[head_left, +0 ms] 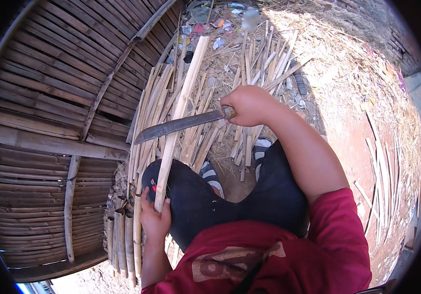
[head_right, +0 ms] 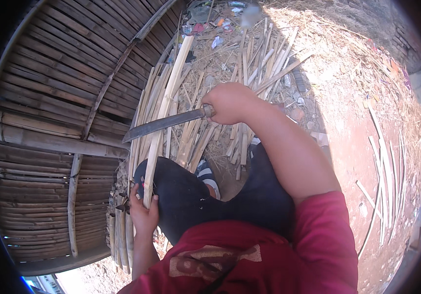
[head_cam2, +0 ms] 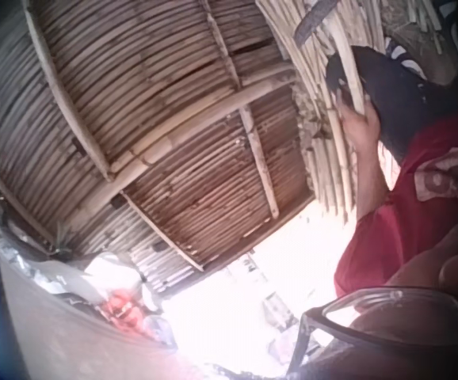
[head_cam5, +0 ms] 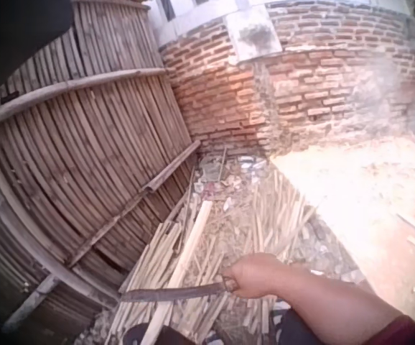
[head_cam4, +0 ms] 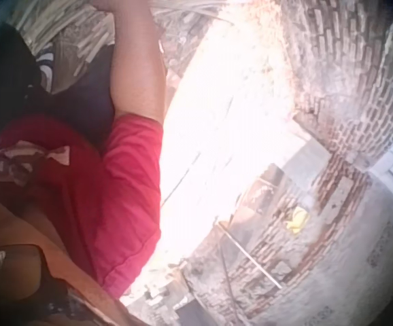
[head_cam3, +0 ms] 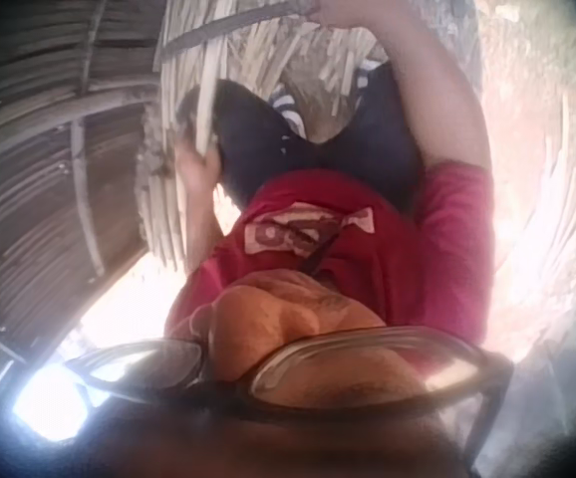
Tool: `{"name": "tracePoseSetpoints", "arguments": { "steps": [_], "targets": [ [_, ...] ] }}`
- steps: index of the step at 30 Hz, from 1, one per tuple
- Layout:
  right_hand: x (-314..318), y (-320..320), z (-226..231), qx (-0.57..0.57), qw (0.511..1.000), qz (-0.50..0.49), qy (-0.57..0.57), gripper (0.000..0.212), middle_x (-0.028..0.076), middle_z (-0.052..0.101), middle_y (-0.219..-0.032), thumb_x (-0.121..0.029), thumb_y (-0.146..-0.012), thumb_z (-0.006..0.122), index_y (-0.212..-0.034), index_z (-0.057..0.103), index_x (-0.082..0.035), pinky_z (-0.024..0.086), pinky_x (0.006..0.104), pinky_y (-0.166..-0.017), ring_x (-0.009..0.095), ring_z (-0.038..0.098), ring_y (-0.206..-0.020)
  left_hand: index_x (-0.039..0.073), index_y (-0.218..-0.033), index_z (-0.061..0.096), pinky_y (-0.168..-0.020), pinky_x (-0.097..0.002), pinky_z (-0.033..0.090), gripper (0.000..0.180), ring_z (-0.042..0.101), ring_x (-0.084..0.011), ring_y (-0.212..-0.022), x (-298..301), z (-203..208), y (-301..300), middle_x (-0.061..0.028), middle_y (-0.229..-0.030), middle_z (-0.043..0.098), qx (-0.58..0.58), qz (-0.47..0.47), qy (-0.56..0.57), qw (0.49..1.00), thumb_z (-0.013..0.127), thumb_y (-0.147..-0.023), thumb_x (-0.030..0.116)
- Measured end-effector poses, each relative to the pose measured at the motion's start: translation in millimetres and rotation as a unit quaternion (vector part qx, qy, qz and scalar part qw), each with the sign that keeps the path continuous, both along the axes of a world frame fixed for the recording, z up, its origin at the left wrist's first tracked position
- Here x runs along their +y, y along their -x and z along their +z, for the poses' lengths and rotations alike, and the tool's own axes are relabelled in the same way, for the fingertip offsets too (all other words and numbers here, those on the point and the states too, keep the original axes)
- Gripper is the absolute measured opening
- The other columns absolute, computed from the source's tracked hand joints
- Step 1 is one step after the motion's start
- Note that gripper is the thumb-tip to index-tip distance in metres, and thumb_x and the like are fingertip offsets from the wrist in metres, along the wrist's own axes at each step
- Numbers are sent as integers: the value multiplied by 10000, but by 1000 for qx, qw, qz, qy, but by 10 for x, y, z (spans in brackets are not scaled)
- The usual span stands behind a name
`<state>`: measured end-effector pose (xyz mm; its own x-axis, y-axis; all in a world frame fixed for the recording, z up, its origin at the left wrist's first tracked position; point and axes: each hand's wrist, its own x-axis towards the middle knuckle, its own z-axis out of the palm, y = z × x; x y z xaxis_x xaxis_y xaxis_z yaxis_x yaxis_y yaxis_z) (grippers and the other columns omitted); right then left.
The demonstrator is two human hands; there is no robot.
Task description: The person shaves a strip of bamboo by hand using a machete while holding the strip against their lap. They scrape the blade along the length of the wood to remove thin layers and smooth the surface.
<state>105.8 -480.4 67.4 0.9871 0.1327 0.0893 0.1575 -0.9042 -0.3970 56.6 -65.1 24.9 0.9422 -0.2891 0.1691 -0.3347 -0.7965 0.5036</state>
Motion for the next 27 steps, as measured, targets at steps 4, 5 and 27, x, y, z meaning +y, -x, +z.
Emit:
{"name": "tracePoseSetpoints", "arguments": {
  "steps": [4,5,27],
  "targets": [
    [-22,-127,-79,107,994,28,-9,338,156,734,-997,-289,-771,783,-1060,743,-116,551,490,-845,365,695,-983,-7,-1526,301,-576,-391,478,728,673,-294,-624,154,-111,168,-153,-749,700,34,-24,56,998,676,-964,264],
    [-68,-153,-138,120,993,0,8,344,158,735,-1009,-287,-772,782,-1067,743,-115,551,487,-856,363,695,-991,-17,-1531,294,-636,-368,489,707,675,-281,-655,167,-70,185,-155,-774,709,63,-13,38,997,628,-986,284],
    [263,-131,-139,120,990,69,34,458,171,727,-1054,-343,-765,815,-1166,735,-136,537,491,-886,371,688,-1042,-19,-1512,352,-573,-505,465,536,644,-435,-628,298,-200,275,-215,-684,648,-2,31,-53,998,414,-1075,286]
  ]
}}
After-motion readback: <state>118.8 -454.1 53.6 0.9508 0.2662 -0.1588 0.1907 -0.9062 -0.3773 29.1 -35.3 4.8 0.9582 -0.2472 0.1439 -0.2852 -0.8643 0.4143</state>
